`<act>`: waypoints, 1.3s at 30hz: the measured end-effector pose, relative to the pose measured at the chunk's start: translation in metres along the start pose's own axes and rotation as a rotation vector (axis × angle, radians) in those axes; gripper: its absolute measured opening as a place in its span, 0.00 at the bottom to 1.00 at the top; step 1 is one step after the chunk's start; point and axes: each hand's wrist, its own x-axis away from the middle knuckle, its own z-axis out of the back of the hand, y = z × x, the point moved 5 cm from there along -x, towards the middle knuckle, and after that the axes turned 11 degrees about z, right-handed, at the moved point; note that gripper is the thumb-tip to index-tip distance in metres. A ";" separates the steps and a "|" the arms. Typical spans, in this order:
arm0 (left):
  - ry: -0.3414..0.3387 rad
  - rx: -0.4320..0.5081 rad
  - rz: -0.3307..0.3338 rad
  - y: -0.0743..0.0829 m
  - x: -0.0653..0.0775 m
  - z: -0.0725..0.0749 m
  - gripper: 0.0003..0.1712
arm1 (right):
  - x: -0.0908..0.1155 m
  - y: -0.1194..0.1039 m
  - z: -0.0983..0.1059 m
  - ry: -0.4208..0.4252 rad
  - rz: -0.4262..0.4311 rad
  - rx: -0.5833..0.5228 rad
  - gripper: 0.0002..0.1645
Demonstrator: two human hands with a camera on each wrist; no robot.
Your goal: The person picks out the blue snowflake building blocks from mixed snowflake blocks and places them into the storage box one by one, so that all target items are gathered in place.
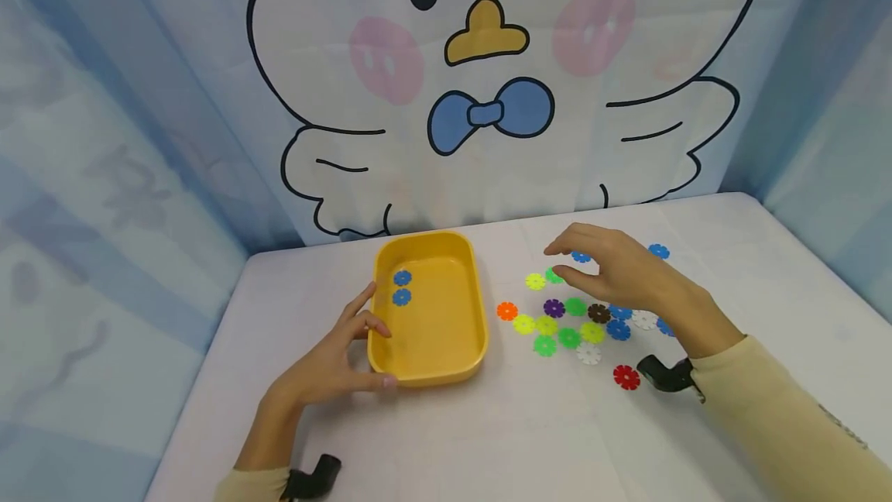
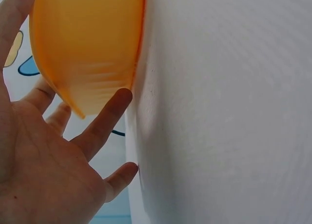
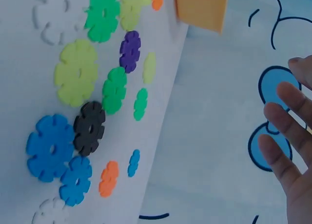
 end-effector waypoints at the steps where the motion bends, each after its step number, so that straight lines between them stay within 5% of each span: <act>1: 0.000 -0.001 -0.005 0.000 0.000 0.000 0.33 | 0.004 0.002 0.001 0.012 0.006 0.005 0.19; 13: 0.007 0.005 0.001 -0.001 0.001 0.000 0.33 | 0.049 0.024 0.006 0.038 -0.013 0.048 0.23; 32: -0.018 0.006 -0.021 0.003 -0.003 -0.001 0.33 | 0.132 0.055 0.008 -0.045 -0.401 0.000 0.29; 39: -0.013 0.006 -0.010 0.000 -0.001 -0.002 0.33 | 0.138 0.063 0.006 -0.080 -0.426 -0.048 0.34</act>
